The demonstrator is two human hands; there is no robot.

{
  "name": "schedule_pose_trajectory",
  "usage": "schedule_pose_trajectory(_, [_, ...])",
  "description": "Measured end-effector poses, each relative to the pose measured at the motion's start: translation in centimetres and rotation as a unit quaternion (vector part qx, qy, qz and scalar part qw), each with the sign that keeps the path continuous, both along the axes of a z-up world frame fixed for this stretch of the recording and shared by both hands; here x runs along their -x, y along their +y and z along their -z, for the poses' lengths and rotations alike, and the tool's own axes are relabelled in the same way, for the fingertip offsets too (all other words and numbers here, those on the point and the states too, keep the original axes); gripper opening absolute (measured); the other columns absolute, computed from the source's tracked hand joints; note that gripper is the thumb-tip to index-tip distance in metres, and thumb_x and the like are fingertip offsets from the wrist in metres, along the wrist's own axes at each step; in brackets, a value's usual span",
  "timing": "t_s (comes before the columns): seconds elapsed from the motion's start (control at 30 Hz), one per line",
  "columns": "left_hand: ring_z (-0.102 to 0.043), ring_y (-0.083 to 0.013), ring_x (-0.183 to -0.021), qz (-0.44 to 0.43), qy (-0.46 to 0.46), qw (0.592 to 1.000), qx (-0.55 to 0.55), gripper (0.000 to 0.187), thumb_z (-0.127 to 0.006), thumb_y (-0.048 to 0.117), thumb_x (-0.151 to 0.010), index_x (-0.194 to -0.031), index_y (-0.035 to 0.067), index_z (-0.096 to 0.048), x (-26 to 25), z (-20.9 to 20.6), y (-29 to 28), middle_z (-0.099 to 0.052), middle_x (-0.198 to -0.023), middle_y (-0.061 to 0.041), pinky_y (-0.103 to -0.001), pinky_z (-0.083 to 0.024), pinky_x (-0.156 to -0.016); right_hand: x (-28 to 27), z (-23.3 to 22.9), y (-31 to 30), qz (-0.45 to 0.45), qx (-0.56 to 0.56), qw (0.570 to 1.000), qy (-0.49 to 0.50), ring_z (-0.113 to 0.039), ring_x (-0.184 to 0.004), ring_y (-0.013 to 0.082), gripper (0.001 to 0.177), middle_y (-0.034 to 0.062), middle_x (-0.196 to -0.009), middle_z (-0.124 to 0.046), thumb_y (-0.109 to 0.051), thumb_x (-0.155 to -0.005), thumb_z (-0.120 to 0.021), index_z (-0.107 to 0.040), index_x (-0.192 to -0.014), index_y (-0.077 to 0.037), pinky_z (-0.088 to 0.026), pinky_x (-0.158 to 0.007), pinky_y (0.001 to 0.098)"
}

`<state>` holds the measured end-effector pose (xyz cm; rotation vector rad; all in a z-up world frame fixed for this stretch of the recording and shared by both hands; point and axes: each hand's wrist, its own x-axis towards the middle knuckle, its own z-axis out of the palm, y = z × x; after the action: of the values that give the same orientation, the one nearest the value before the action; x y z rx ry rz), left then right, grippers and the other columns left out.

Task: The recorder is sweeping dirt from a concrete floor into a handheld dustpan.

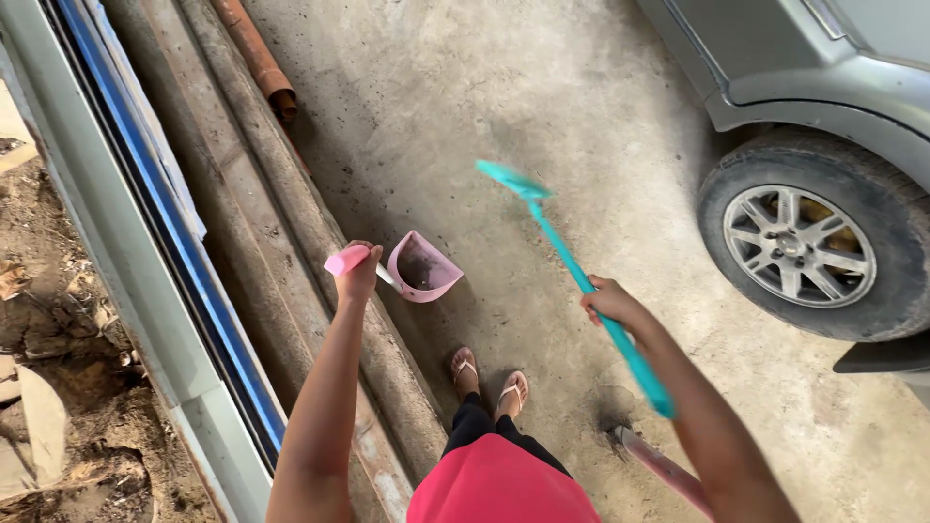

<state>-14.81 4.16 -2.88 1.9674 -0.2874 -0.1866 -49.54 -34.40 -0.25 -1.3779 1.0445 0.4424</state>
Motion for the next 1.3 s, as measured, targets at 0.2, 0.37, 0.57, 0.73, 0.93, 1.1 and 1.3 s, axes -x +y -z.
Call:
schedule_pose_trajectory(0.2, [-0.060, -0.0135, -0.071, -0.004, 0.030, 0.998, -0.059, 0.019, -0.078, 0.024, -0.090, -0.090, 0.008, -0.068, -1.0, -1.4, -0.5, -0.066, -0.077, -0.003, -0.031, -0.051, -0.068, -4.7, 11.0, 7.1, -0.052, 0.076, 0.994, 0.055, -0.061, -0.049, 0.0213, 0.035, 0.0105, -0.065, -0.064, -0.001, -0.080, -0.067, -0.052, -0.112, -0.005, -0.051, -0.042, 0.0359])
schedule_pose_trajectory(0.37, [-0.061, -0.0147, -0.072, 0.005, 0.055, 0.997, -0.060, 0.020, -0.077, 0.025, -0.091, -0.090, 0.008, -0.067, -2.8, -0.5, -0.5, -0.066, -0.077, -0.004, -0.032, -0.052, -0.067, -2.9, 6.8, 6.6, -0.165, -0.060, 0.984, 0.033, -0.055, -0.045, 0.0174, 0.038, 0.0094, -0.062, -0.059, 0.000, -0.085, -0.063, -0.056, -0.122, 0.003, -0.045, -0.038, 0.0329])
schedule_pose_trajectory(0.57, [-0.062, -0.0138, -0.073, 0.011, 0.052, 0.996, -0.071, 0.021, -0.078, 0.027, -0.092, -0.089, 0.009, -0.068, -3.1, -1.5, -0.3, -0.067, -0.079, -0.003, -0.031, -0.052, -0.071, -2.5, -3.4, -0.6, -0.140, -0.130, 0.979, 0.063, -0.048, -0.043, 0.0122, 0.075, 0.0058, -0.063, -0.057, -0.001, -0.086, -0.065, -0.037, -0.155, -0.011, -0.040, -0.037, 0.0298])
schedule_pose_trajectory(0.73, [-0.061, -0.0138, -0.073, -0.008, 0.049, 0.997, -0.060, 0.019, -0.078, 0.025, -0.091, -0.088, 0.009, -0.068, -2.8, -2.1, -0.9, -0.067, -0.079, -0.002, -0.031, -0.052, -0.071, -5.0, 1.5, -0.2, -0.124, -0.020, 0.992, 0.030, -0.050, -0.043, 0.0152, 0.068, 0.0075, -0.063, -0.054, -0.001, -0.085, -0.065, -0.045, -0.150, -0.005, -0.044, -0.037, 0.0324])
schedule_pose_trajectory(0.93, [-0.061, -0.0142, -0.074, -0.012, 0.054, 0.997, -0.059, 0.017, -0.078, 0.023, -0.091, -0.090, 0.009, -0.068, -3.0, -1.0, -1.5, -0.067, -0.079, -0.003, -0.032, -0.052, -0.070, -7.3, 8.8, 5.5, -0.043, 0.038, 0.997, 0.054, -0.059, -0.049, 0.0209, 0.043, 0.0117, -0.067, -0.061, 0.001, -0.081, -0.066, -0.054, -0.122, 0.004, -0.052, -0.043, 0.0363])
schedule_pose_trajectory(1.1, [-0.062, -0.0148, -0.075, -0.023, 0.071, 0.996, -0.058, 0.018, -0.078, 0.024, -0.090, -0.089, 0.010, -0.068, -3.0, -0.9, -1.6, -0.068, -0.080, -0.003, -0.033, -0.052, -0.070, -5.9, 3.9, 5.4, -0.282, -0.019, 0.958, 0.040, -0.056, -0.046, 0.0132, 0.050, 0.0073, -0.064, -0.061, 0.000, -0.085, -0.064, -0.055, -0.133, 0.003, -0.044, -0.039, 0.0292])
schedule_pose_trajectory(1.3, [-0.063, -0.0129, -0.077, -0.026, 0.116, 0.993, -0.028, 0.021, -0.078, 0.028, -0.089, -0.089, 0.010, -0.066, -2.7, -1.3, -0.9, -0.069, -0.082, -0.001, -0.032, -0.053, -0.072, -2.7, -5.4, -2.4, -0.165, -0.114, 0.978, 0.060, -0.047, -0.043, 0.0115, 0.074, 0.0071, -0.066, -0.057, 0.003, -0.086, -0.063, -0.039, -0.155, -0.009, -0.037, -0.035, 0.0263])
